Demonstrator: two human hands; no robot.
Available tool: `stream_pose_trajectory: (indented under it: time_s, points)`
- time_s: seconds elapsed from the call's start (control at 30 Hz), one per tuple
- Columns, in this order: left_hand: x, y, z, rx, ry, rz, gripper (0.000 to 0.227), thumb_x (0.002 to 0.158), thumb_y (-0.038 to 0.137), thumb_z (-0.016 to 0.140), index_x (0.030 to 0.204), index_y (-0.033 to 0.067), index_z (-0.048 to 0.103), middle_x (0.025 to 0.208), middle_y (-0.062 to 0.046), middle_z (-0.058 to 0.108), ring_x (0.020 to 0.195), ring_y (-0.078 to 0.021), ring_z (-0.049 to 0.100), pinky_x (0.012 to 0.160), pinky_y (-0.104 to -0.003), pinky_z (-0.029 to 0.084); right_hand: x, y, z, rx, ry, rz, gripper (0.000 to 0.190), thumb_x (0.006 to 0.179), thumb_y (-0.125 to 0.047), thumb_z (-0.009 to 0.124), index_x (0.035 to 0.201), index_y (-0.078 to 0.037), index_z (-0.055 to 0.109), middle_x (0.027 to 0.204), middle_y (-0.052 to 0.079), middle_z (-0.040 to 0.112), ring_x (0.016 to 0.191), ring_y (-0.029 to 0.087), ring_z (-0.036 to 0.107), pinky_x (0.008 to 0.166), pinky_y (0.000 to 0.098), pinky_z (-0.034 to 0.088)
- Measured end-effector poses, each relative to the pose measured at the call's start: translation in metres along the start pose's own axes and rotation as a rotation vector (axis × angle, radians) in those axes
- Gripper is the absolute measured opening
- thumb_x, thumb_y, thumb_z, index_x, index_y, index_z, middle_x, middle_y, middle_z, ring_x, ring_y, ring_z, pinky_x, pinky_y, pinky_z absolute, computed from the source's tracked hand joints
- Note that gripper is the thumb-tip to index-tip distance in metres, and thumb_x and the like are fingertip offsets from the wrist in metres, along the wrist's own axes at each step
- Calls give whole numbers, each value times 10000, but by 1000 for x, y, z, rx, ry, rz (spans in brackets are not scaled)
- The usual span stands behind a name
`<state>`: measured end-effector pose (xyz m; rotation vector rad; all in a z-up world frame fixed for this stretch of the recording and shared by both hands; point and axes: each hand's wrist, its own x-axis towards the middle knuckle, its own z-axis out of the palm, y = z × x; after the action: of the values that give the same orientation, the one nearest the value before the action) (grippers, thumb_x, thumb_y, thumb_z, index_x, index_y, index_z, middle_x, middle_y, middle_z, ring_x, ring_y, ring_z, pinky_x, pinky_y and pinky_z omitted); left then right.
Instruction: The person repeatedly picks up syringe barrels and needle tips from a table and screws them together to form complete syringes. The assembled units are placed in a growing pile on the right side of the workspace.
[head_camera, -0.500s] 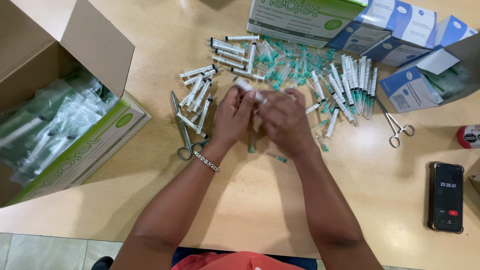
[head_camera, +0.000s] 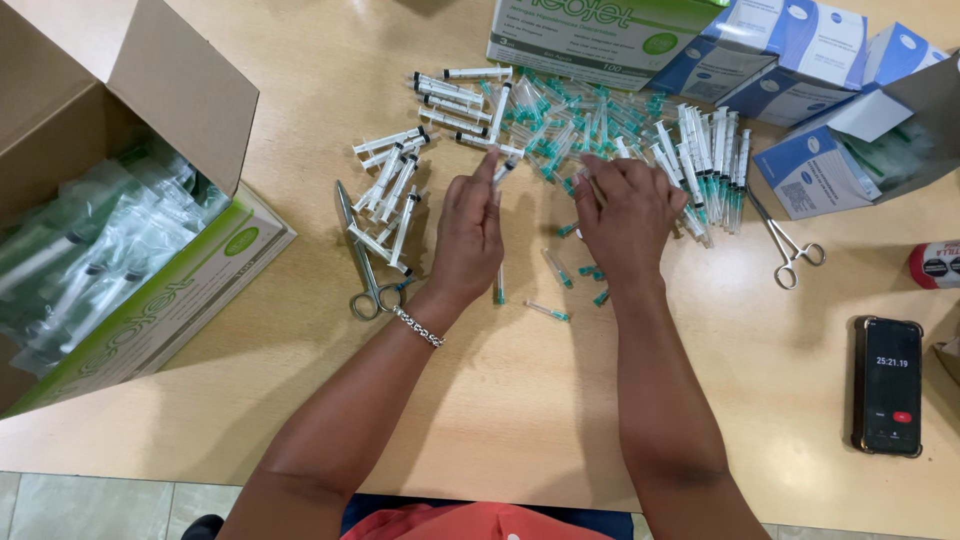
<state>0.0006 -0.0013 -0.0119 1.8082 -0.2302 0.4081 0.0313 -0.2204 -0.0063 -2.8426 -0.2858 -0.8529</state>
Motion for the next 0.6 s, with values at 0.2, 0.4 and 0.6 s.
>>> stream_pose_trajectory:
  time_s: [0.2, 0.4, 0.6]
  points:
    - [-2, -5, 2, -43, -50, 31, 438, 1075, 39, 537, 1492, 166, 580, 1005, -65, 528, 1032, -350, 631, 978, -444, 511, -2, -1, 2, 91, -129, -24, 151, 1022, -408, 715, 1144, -322, 738, 1030, -64, 633, 1011, 225, 655, 916, 421, 347]
    - [1, 1, 1, 10, -61, -17, 329, 1058, 99, 584, 1346, 220, 688, 999, -22, 546, 1012, -280, 646, 973, -398, 510, 5, -12, -9, 114, -240, -65, 177, 1079, -370, 625, 1047, -203, 674, 1117, 3, 582, 1098, 281, 581, 906, 437, 345]
    - [1, 7, -4, -4, -83, -25, 341, 1054, 39, 540, 1312, 215, 678, 995, -57, 533, 1033, -363, 620, 999, -461, 493, 11, -16, -22, 622, -93, -33, 65, 1128, -174, 562, 1098, -123, 588, 1015, 37, 678, 1042, 301, 641, 944, 435, 422]
